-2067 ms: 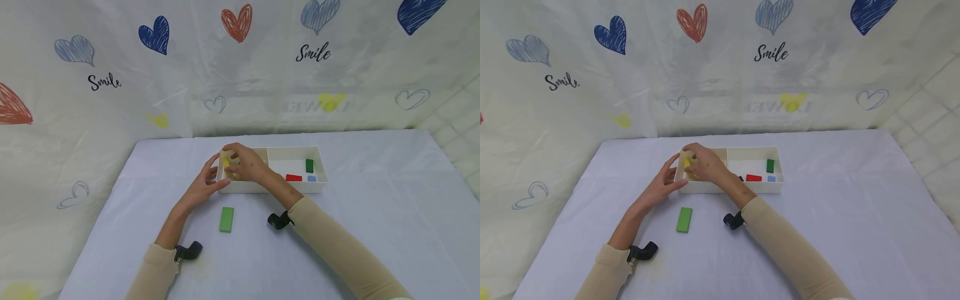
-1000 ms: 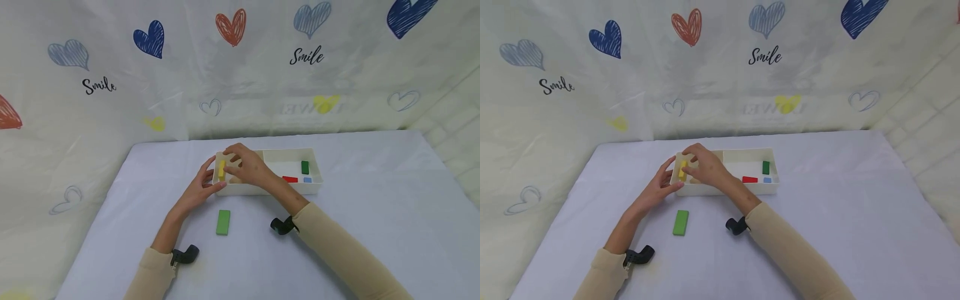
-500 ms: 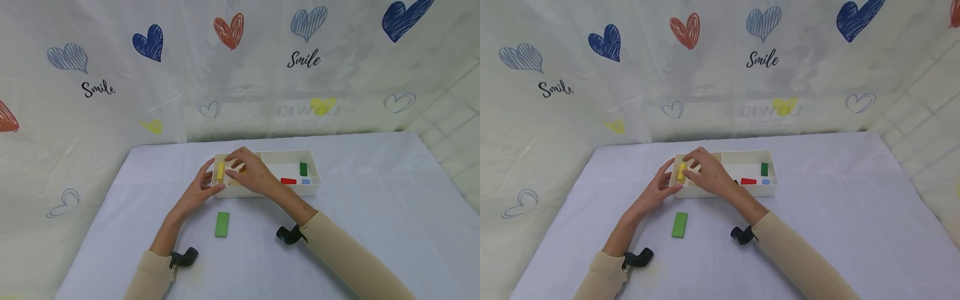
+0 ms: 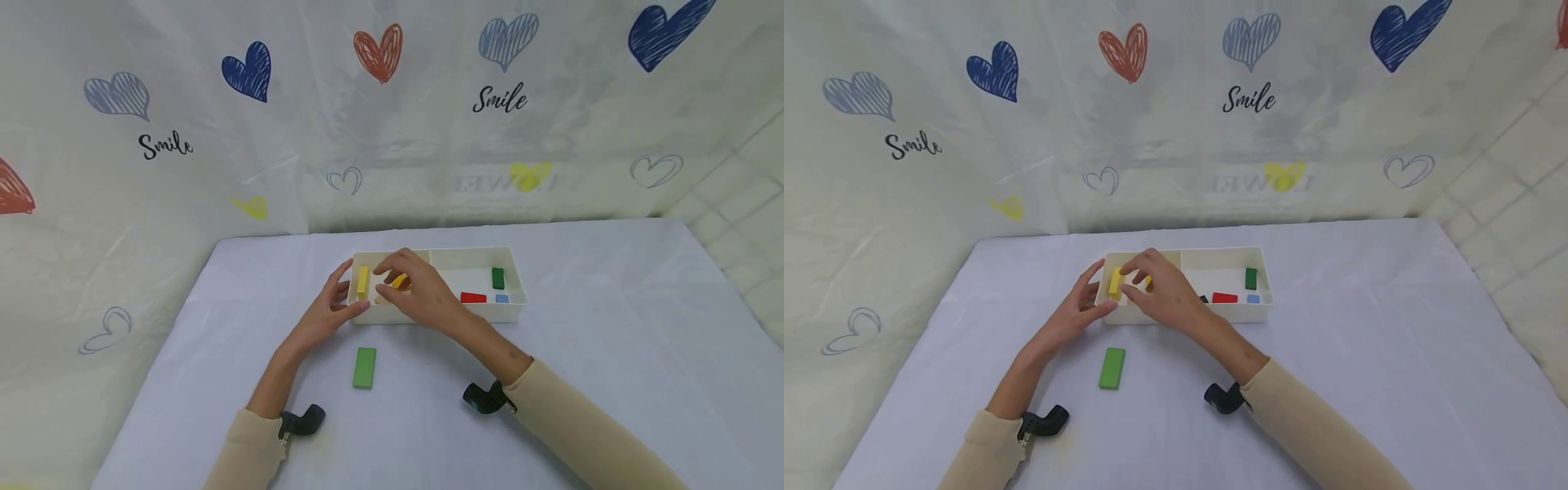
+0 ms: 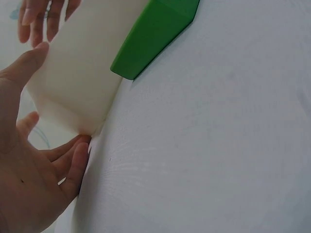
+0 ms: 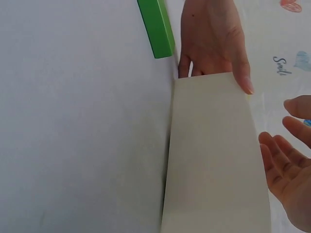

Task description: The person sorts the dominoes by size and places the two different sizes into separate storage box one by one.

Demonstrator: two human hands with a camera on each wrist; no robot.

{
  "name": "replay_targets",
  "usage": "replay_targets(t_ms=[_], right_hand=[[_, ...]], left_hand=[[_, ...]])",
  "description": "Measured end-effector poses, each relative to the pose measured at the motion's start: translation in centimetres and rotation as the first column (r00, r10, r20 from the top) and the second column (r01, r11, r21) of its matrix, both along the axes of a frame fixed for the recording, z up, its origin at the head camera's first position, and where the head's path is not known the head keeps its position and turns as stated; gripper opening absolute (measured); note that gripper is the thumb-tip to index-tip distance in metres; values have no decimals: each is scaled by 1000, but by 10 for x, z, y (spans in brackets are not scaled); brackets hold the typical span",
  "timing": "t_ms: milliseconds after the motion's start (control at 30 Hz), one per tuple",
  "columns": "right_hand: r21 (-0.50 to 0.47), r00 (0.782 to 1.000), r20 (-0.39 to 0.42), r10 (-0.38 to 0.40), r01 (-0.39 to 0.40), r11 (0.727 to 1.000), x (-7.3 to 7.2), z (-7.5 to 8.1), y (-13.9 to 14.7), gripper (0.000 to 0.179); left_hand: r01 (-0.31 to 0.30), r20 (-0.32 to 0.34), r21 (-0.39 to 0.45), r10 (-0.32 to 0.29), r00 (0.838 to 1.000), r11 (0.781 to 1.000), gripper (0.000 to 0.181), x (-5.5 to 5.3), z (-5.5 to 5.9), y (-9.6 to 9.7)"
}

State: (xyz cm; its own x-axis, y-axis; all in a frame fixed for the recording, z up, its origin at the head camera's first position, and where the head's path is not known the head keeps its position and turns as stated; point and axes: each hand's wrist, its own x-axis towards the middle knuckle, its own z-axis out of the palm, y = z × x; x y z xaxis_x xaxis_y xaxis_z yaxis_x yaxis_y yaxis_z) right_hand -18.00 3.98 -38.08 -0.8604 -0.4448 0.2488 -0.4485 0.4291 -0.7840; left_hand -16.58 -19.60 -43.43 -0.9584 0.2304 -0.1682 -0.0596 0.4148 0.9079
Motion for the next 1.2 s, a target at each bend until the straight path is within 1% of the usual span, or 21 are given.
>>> replay_targets(t_ms=[300, 533, 833, 967, 1200], right_hand=[[-1, 999, 8, 42, -42, 999, 13, 1, 3, 23], [-17, 998, 6, 62, -62, 998, 24, 0, 7, 21], [2, 997, -3, 74, -74, 997, 29, 0, 9, 23], [14, 997, 15, 81, -82, 997, 32, 0, 11, 25], [0, 994, 59, 94, -95, 996, 38, -2, 12, 25]], left_hand=[[-15, 10, -5, 15, 1000, 1000, 86, 1, -2, -1], [-14, 16, 8, 14, 1000, 1000, 86, 1, -4, -1], [-22, 19, 1, 22, 1000, 1000, 86, 0, -4, 0], [-20, 16, 1, 20, 1000, 1000, 85, 0, -3, 1], [-20, 16, 2, 20, 1000, 1000, 86, -2, -3, 1]])
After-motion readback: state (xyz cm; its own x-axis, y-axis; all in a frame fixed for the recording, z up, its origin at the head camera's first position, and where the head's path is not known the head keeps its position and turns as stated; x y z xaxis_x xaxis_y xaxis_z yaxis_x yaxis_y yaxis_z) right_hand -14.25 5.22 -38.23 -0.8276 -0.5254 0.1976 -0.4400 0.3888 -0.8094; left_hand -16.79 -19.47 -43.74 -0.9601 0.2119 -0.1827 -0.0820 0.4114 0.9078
